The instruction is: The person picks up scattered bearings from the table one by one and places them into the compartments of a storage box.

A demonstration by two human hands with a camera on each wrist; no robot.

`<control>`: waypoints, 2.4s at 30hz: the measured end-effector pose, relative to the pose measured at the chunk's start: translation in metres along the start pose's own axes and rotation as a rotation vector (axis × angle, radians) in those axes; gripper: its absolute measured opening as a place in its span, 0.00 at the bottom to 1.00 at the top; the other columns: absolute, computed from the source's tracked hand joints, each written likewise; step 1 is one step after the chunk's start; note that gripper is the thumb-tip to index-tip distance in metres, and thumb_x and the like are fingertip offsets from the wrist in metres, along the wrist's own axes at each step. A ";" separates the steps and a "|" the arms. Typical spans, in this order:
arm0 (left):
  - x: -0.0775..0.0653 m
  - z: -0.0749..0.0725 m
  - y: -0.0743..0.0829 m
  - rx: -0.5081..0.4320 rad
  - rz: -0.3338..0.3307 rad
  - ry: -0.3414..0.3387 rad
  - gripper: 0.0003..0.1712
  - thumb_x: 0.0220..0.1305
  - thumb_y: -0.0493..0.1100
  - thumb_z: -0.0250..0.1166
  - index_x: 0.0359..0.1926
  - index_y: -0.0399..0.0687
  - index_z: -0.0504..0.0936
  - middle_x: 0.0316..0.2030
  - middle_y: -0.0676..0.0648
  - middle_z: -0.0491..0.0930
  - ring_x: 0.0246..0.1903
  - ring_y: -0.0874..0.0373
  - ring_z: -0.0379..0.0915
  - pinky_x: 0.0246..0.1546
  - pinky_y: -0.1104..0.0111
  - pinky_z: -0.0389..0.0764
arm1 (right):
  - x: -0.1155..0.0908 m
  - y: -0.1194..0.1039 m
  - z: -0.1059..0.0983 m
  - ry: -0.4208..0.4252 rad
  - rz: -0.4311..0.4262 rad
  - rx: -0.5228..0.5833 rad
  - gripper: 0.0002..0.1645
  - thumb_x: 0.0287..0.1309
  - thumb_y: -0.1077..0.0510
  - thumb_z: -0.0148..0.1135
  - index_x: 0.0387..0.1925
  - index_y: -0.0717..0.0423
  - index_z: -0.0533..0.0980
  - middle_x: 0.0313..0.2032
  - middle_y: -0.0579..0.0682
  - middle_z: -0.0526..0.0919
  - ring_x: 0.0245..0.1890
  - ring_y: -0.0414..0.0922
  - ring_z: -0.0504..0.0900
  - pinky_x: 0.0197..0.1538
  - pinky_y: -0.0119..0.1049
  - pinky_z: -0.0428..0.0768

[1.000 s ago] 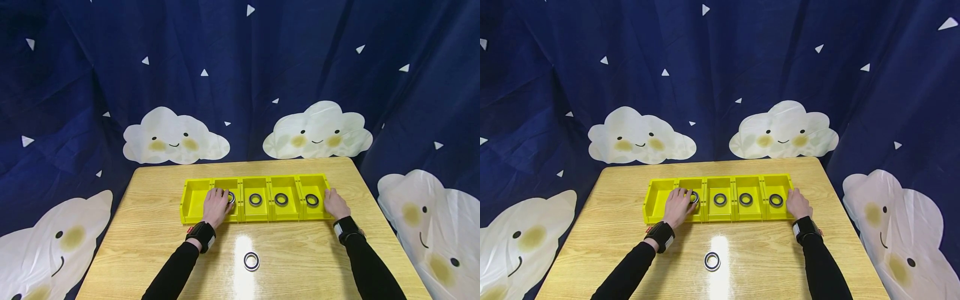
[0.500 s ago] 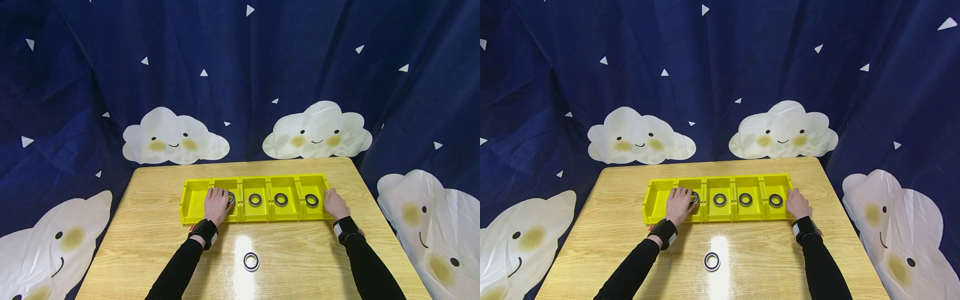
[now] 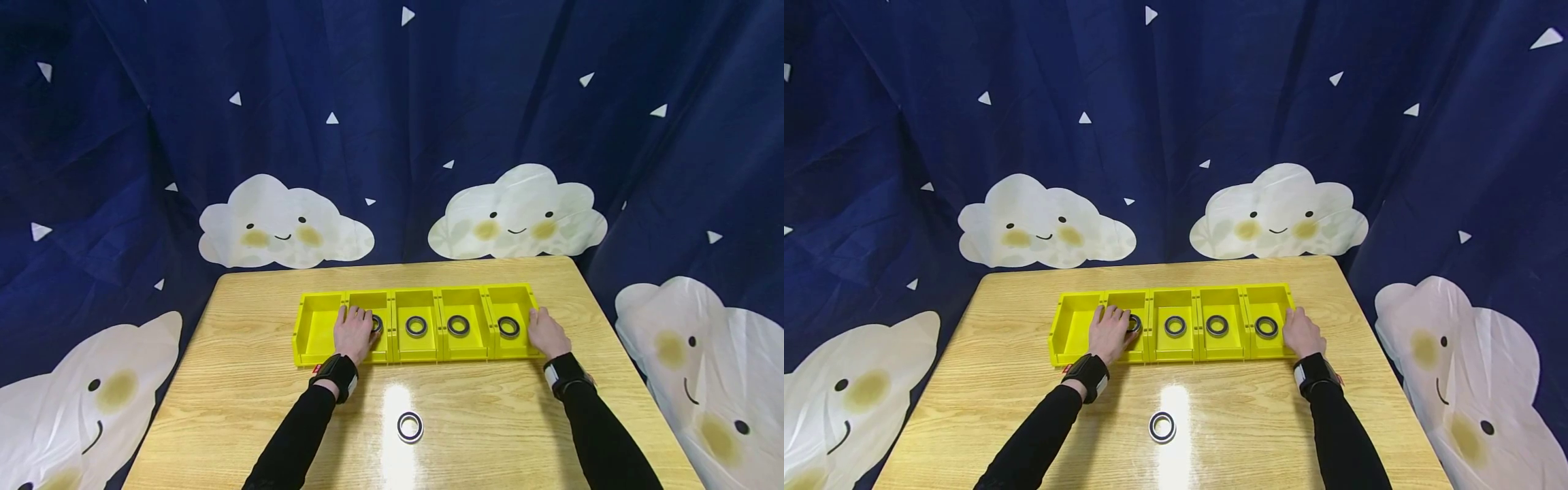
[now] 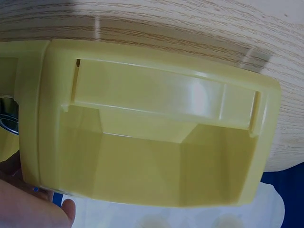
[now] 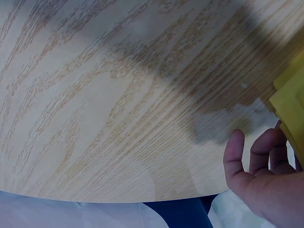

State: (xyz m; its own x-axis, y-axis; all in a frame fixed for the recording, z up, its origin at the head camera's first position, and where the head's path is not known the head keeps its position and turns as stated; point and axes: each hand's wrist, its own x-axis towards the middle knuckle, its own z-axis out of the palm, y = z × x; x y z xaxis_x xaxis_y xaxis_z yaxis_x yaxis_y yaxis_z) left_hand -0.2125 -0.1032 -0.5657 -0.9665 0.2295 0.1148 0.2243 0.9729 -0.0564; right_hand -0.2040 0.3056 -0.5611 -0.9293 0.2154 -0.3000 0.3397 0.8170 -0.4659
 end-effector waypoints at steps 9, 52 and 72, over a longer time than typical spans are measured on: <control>0.001 0.000 -0.001 -0.015 -0.018 -0.037 0.28 0.61 0.58 0.70 0.56 0.47 0.82 0.52 0.46 0.85 0.63 0.48 0.71 0.76 0.51 0.58 | -0.002 -0.001 -0.001 0.005 -0.018 -0.002 0.34 0.78 0.44 0.18 0.58 0.70 0.59 0.41 0.67 0.71 0.39 0.60 0.73 0.38 0.47 0.70; -0.015 0.016 -0.006 -0.116 0.115 0.375 0.22 0.63 0.52 0.70 0.56 0.49 0.83 0.47 0.47 0.87 0.57 0.48 0.76 0.70 0.54 0.68 | -0.003 -0.003 -0.004 0.008 -0.014 -0.013 0.35 0.78 0.43 0.18 0.58 0.69 0.59 0.43 0.69 0.72 0.41 0.62 0.75 0.39 0.50 0.71; -0.061 0.019 0.012 -0.420 0.497 0.438 0.16 0.60 0.51 0.72 0.46 0.50 0.84 0.41 0.52 0.85 0.46 0.55 0.79 0.55 0.61 0.79 | -0.001 0.000 -0.002 0.001 -0.006 -0.014 0.35 0.78 0.43 0.17 0.58 0.70 0.59 0.41 0.67 0.71 0.39 0.59 0.73 0.37 0.46 0.68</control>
State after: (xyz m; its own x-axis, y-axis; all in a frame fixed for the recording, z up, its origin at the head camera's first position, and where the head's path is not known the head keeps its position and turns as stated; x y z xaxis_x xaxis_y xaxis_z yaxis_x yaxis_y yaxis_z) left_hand -0.1534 -0.1057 -0.5918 -0.6225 0.5465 0.5602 0.7308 0.6620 0.1663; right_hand -0.2029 0.3063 -0.5592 -0.9316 0.2111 -0.2959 0.3320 0.8257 -0.4560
